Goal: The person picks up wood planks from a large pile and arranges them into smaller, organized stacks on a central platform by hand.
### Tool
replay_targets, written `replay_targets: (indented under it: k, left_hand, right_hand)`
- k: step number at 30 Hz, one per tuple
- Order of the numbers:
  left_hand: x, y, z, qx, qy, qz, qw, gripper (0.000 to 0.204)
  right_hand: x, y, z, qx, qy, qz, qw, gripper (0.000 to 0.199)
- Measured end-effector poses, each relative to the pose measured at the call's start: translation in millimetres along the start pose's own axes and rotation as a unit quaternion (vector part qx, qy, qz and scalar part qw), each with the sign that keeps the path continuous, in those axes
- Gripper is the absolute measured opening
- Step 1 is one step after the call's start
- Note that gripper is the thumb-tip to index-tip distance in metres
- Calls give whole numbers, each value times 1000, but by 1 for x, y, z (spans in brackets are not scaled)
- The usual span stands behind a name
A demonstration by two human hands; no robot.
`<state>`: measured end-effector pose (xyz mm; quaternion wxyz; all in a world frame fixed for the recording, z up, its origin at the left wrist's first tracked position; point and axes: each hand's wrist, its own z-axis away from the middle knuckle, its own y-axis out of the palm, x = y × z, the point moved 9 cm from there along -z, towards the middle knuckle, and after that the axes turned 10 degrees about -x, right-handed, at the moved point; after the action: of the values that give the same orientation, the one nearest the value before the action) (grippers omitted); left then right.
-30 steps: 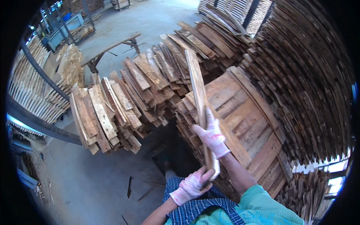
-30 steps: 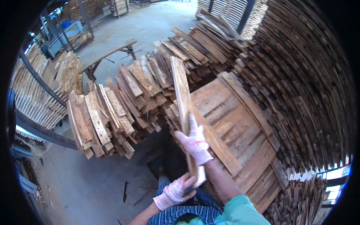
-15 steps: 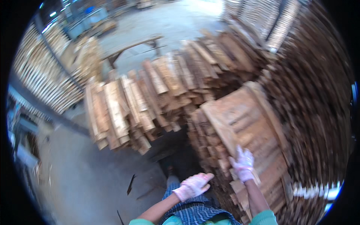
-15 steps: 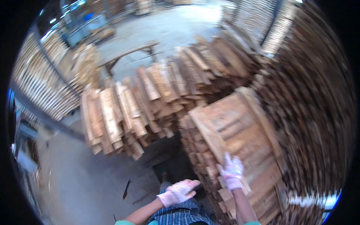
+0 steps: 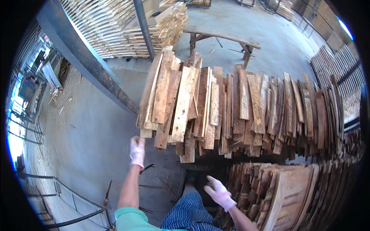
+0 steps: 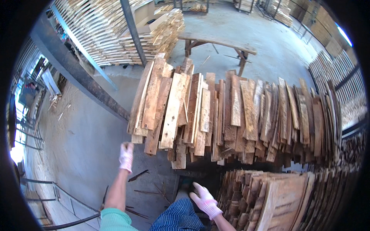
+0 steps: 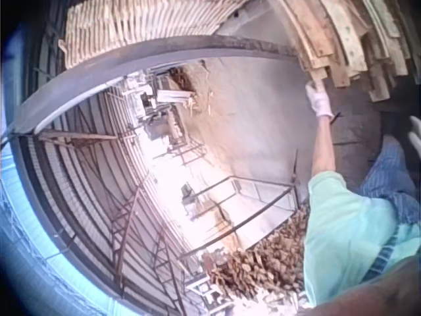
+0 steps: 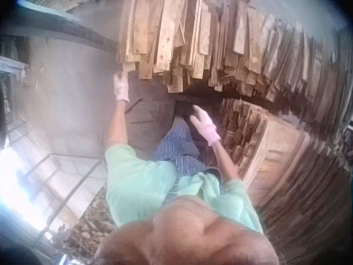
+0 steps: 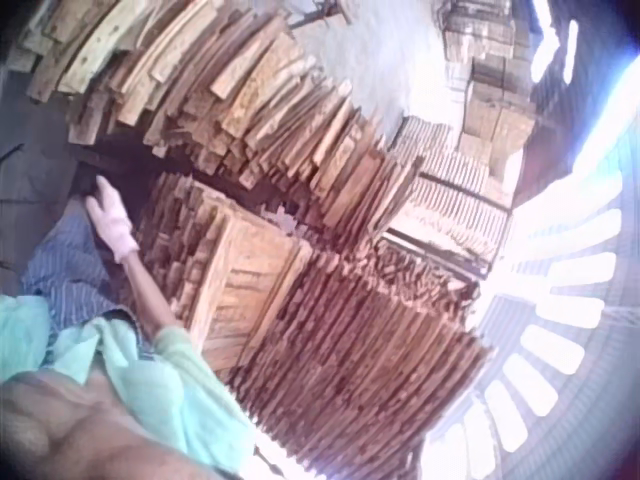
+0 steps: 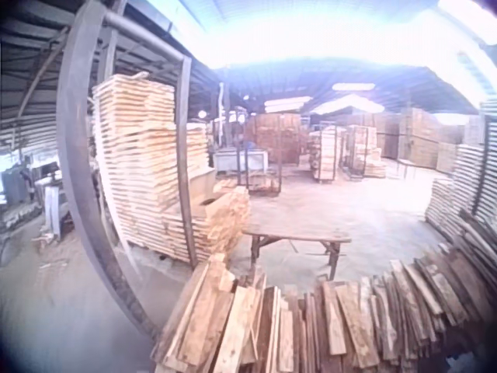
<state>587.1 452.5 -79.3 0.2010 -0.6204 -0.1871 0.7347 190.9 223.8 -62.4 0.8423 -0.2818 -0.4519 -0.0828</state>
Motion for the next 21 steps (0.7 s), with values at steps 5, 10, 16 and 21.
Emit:
replay_targets:
  k: [5, 10, 16, 21]
  left_hand:
    - [36, 7, -123, 41, -101, 57, 992, 78]
    - [-12, 75, -144, 99, -115, -37, 988, 86]
    - [5, 83, -121, 205, -224, 10, 953, 92]
    - [20, 109, -119, 256, -216, 53, 941, 103]
  right_hand:
    - [61, 70, -201, 51, -16, 43, 998, 68]
    - [58, 121, -337, -82, 114, -78, 987, 97]
    - [67, 121, -330, -100, 157, -166, 968, 69]
    - [76, 117, -333, -97, 78, 46, 991, 86]
